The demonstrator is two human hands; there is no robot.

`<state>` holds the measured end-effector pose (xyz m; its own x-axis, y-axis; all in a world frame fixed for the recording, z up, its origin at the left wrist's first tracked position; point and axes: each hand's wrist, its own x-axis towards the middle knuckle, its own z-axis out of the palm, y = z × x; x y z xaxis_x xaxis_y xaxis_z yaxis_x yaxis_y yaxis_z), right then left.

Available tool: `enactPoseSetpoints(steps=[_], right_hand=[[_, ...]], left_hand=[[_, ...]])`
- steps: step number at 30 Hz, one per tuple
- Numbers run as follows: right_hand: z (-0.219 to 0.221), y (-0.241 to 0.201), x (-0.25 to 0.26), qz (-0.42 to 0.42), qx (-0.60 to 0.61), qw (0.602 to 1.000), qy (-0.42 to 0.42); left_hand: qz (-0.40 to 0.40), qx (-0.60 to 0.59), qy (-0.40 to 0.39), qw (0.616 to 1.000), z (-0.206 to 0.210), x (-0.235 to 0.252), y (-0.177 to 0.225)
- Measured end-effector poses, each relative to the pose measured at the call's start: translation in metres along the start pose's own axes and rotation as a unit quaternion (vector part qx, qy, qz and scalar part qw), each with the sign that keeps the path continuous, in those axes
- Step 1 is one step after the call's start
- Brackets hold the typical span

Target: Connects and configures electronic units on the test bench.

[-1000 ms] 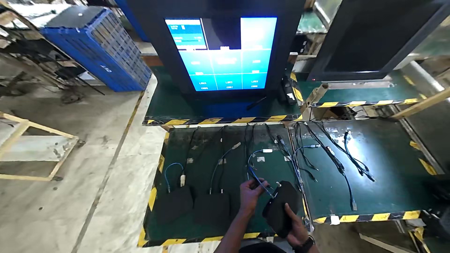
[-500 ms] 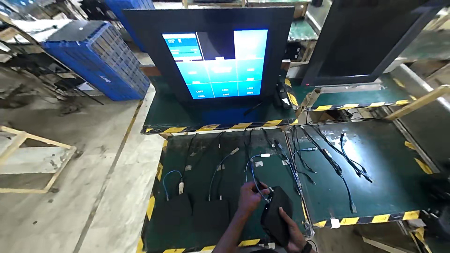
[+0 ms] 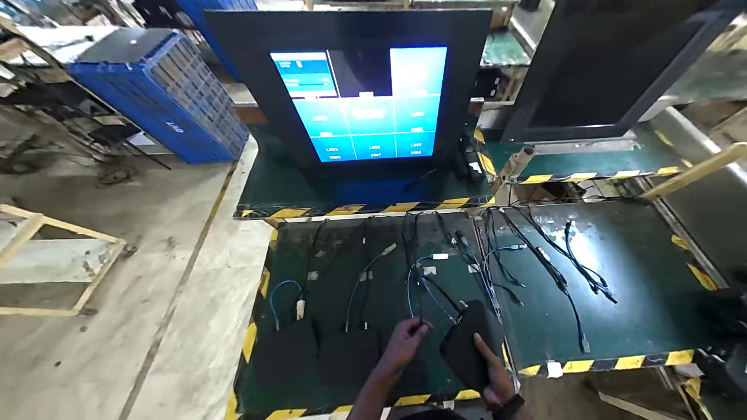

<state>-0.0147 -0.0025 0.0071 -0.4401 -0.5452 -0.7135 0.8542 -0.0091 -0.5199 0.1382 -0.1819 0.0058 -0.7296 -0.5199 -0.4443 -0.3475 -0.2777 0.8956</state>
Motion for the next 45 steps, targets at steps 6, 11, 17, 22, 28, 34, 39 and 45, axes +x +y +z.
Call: enactPoseSetpoints(steps=[6, 11, 17, 22, 28, 34, 39, 45], right_hand=[[-0.005, 0.005, 0.010, -0.030, -0.010, 0.998, 0.045], [-0.003, -0.001, 0.011, -0.064, -0.007, 0.997, 0.049], [0.008, 0.008, 0.005, -0.046, -0.012, 0.998, 0.031], [0.009, 0.012, 0.005, -0.046, 0.005, 0.999, 0.023], [0.015, 0.014, 0.003, -0.064, 0.000, 0.997, 0.044], [0.035, 0.014, -0.005, -0.100, -0.049, 0.990, 0.084], [0.041, 0.017, 0.001, -0.102, -0.045, 0.992, 0.058], [0.041, 0.016, 0.006, -0.115, -0.050, 0.992, 0.033]], left_hand=[[-0.051, -0.161, 0.158, 0.973, -0.018, 0.001, 0.003], [-0.076, -0.179, 0.172, 0.966, -0.018, -0.003, 0.010], [-0.049, -0.208, 0.083, 0.973, 0.024, 0.002, 0.039], [-0.029, -0.170, 0.098, 0.980, 0.027, 0.009, 0.039], [-0.023, -0.050, 0.113, 0.992, 0.030, 0.013, 0.027], [0.015, 0.019, 0.111, 0.994, 0.020, 0.011, 0.024], [-0.037, -0.051, 0.084, 0.995, 0.002, 0.007, 0.036], [-0.037, -0.068, 0.068, 0.995, -0.007, 0.005, 0.044]])
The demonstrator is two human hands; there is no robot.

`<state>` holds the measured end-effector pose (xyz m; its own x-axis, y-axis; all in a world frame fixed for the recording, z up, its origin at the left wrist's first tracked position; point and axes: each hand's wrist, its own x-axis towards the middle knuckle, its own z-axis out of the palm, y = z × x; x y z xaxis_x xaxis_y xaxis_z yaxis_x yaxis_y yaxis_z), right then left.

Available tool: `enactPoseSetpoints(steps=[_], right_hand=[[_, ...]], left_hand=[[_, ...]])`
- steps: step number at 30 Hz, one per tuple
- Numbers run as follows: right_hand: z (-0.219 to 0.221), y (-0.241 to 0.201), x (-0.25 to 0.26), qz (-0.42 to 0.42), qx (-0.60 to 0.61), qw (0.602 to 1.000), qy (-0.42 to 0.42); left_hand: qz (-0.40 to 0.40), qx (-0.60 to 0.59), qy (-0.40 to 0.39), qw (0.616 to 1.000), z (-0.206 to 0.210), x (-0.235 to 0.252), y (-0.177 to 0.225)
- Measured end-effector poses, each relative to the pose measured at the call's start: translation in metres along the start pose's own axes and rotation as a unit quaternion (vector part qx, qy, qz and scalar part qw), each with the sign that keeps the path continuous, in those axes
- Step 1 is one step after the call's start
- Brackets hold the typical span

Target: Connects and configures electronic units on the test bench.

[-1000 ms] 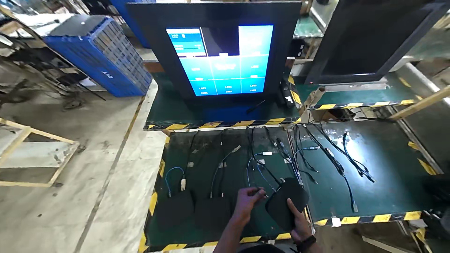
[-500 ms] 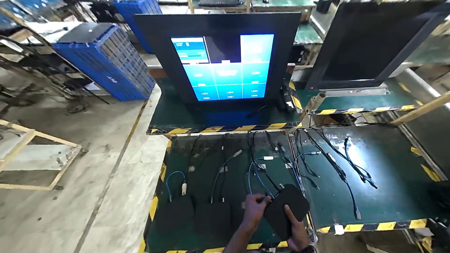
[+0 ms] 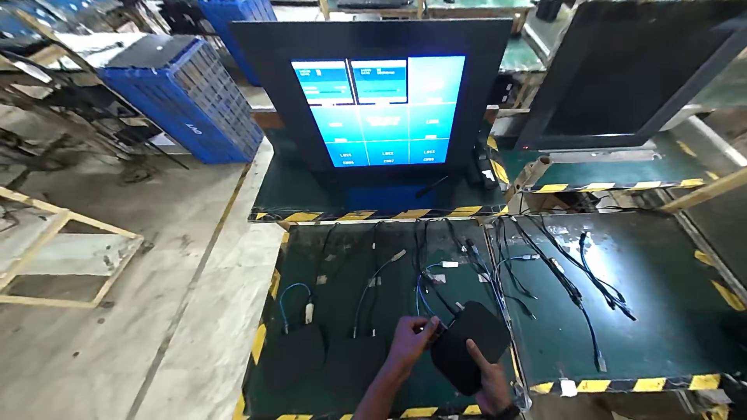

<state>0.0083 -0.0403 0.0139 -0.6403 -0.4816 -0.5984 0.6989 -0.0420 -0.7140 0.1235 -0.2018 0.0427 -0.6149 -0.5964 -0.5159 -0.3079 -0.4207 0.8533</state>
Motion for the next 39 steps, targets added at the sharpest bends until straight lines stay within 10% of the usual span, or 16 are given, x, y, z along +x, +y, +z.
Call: enactPoseSetpoints(steps=[10, 14, 17, 20, 28, 39], right_hand=[[0.008, 0.002, -0.007, -0.001, -0.035, 0.995, 0.091], [-0.009, 0.001, -0.001, 0.011, -0.113, 0.987, -0.117], [-0.016, -0.016, 0.031, 0.017, -0.344, 0.880, -0.327], [0.013, -0.023, 0.079, -0.045, -0.645, 0.708, -0.284], [0.122, 0.013, 0.174, -0.188, -0.804, 0.470, -0.312], [0.097, -0.037, 0.191, -0.147, -0.842, 0.407, -0.321]], left_hand=[[0.107, 0.112, 0.050, 0.987, 0.013, 0.009, -0.039], [0.089, 0.050, 0.053, 0.993, 0.001, -0.009, -0.021], [0.096, 0.047, 0.130, 0.986, -0.027, -0.012, -0.016], [0.079, 0.103, 0.145, 0.981, -0.064, -0.011, -0.016], [0.006, 0.138, 0.099, 0.986, -0.108, -0.020, -0.021], [-0.010, 0.114, 0.013, 0.993, -0.094, -0.013, -0.040]])
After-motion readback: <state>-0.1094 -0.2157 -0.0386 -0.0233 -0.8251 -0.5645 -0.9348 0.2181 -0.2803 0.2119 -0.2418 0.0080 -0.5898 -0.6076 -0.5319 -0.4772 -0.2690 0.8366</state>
